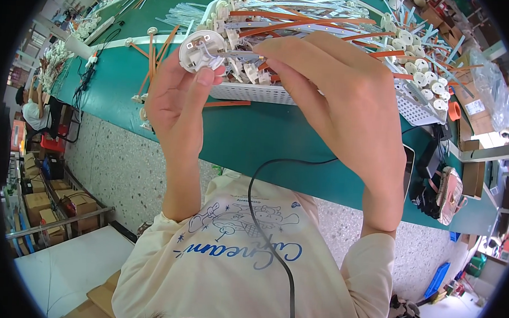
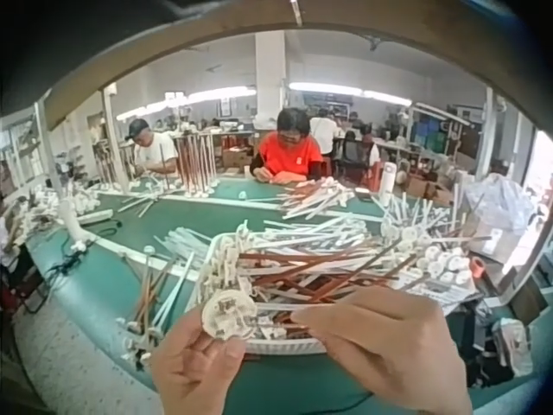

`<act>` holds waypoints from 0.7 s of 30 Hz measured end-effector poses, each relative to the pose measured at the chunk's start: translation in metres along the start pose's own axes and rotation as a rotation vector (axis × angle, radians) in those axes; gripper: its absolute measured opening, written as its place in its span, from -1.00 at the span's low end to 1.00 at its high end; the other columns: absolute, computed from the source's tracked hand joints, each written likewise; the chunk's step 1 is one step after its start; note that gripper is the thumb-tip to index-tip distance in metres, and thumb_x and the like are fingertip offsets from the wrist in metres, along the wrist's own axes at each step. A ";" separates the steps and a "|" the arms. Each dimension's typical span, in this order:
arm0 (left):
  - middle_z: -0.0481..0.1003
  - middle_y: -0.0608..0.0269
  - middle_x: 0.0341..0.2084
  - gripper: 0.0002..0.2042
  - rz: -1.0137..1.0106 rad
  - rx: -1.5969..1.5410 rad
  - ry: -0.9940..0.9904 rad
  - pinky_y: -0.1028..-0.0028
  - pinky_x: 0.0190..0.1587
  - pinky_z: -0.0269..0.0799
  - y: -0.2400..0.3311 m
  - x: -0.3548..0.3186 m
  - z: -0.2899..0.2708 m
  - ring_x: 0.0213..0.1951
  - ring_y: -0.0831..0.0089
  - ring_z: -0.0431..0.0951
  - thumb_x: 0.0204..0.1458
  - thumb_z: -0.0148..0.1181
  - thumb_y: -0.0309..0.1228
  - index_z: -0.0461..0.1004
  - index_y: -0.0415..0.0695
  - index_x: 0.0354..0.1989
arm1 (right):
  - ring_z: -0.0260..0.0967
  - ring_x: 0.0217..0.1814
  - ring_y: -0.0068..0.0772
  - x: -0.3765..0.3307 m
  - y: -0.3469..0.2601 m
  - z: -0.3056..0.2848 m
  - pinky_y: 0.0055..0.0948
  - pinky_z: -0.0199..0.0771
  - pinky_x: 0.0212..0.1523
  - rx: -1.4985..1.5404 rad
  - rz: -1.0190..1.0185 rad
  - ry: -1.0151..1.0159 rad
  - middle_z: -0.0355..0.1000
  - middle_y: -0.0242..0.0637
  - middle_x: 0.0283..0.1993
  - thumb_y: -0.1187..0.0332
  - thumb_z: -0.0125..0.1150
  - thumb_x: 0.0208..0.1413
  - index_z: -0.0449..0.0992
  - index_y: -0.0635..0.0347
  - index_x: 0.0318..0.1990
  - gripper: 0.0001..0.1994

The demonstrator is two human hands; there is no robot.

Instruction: Assembling electronic wire components into plastic housings at a factory workstation.

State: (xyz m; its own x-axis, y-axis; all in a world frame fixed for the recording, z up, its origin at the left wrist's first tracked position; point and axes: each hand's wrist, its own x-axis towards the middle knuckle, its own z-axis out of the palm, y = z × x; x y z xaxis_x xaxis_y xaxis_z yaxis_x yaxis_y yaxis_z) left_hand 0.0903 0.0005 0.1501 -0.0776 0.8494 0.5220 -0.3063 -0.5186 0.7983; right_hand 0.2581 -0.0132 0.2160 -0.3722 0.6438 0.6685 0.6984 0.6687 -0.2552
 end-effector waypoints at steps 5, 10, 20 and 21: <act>0.40 0.15 -0.26 -0.66 0.073 -0.024 0.060 0.54 -0.16 0.36 -0.002 0.000 0.004 -0.24 0.48 0.44 -0.16 0.11 -0.67 0.26 -0.35 -0.14 | 0.20 -0.58 -0.71 0.002 -0.005 -0.006 -0.76 0.12 -0.63 0.106 0.145 -0.085 0.41 -0.39 -0.45 0.48 0.12 -0.08 0.49 0.19 -0.30 -0.86; 0.40 0.13 -0.26 -0.66 0.289 0.053 0.066 0.56 -0.18 0.39 -0.012 -0.001 0.006 -0.22 0.48 0.44 -0.17 0.11 -0.69 0.27 -0.34 -0.15 | 0.28 -0.48 -0.70 0.001 -0.008 -0.005 -0.76 0.24 -0.52 0.237 0.338 -0.180 0.42 -0.39 -0.41 0.49 0.10 -0.06 0.48 0.22 -0.27 -0.84; 0.41 0.12 -0.23 -0.70 0.192 0.129 0.071 0.56 -0.15 0.36 -0.022 -0.005 0.011 -0.20 0.50 0.42 -0.06 0.01 -0.63 0.29 -0.33 -0.09 | 0.34 -0.37 -0.65 -0.006 -0.001 0.009 -0.74 0.29 -0.40 0.333 0.420 -0.086 0.41 -0.36 -0.38 0.49 0.07 -0.03 0.46 0.27 -0.25 -0.83; 0.41 0.11 -0.24 -0.70 0.189 0.104 0.095 0.57 -0.15 0.36 -0.022 -0.005 0.012 -0.20 0.50 0.42 -0.05 0.01 -0.63 0.29 -0.34 -0.08 | 0.33 -0.39 -0.66 -0.007 0.000 0.009 -0.74 0.28 -0.41 0.308 0.424 -0.096 0.41 -0.37 -0.39 0.48 0.09 -0.04 0.46 0.27 -0.25 -0.83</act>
State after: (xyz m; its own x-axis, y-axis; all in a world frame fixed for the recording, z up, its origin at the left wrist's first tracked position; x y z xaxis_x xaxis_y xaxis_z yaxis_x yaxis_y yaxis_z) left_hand 0.1089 0.0061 0.1332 -0.2150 0.7394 0.6381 -0.1792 -0.6721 0.7184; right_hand 0.2551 -0.0142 0.2054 -0.1609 0.9029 0.3986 0.5930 0.4112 -0.6923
